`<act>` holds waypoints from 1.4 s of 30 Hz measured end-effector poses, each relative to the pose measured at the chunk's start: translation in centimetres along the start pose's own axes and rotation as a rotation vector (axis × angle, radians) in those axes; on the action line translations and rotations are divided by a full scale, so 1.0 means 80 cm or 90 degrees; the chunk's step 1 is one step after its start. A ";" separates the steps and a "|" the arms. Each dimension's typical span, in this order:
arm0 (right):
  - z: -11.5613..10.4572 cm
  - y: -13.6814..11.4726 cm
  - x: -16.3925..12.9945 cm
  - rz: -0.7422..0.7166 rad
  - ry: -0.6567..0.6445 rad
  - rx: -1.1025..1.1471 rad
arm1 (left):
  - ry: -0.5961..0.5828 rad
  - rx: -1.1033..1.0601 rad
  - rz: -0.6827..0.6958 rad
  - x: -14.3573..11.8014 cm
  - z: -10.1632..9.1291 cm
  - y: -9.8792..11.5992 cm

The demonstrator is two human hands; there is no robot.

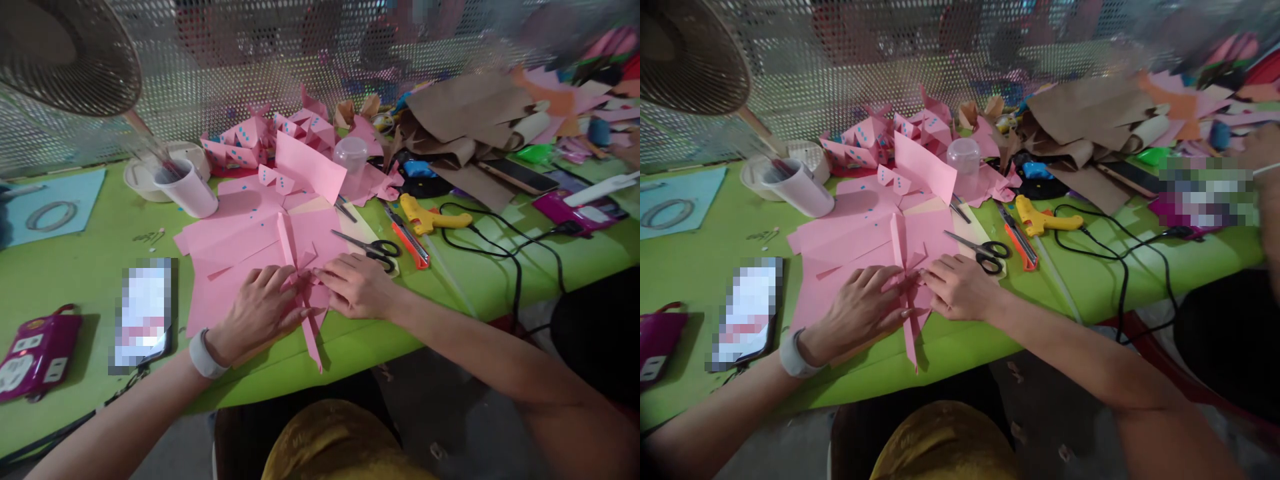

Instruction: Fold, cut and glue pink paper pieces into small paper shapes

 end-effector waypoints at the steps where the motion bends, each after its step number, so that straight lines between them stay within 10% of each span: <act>1: 0.001 -0.001 0.000 -0.003 -0.015 -0.002 | 0.000 0.000 0.000 0.000 0.000 0.000; 31: 0.010 -0.004 -0.003 -0.025 -0.079 -0.017 | 0.008 -0.046 -0.041 0.001 -0.003 -0.004; 38: 0.015 0.052 0.004 0.297 -0.053 0.260 | 0.029 -0.006 -0.034 0.001 -0.006 -0.002; 42: 0.050 0.064 0.001 0.547 -0.296 0.451 | 0.039 -0.009 -0.025 0.001 -0.009 0.000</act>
Point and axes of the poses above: each hand's wrist, its own x-axis towards the middle knuckle, its own z-axis out of the palm, y = z × x, the point moved 8 cm from there along x, towards the middle knuckle, and after that the axes turned 4 degrees about -x, right-handed, at the moved point
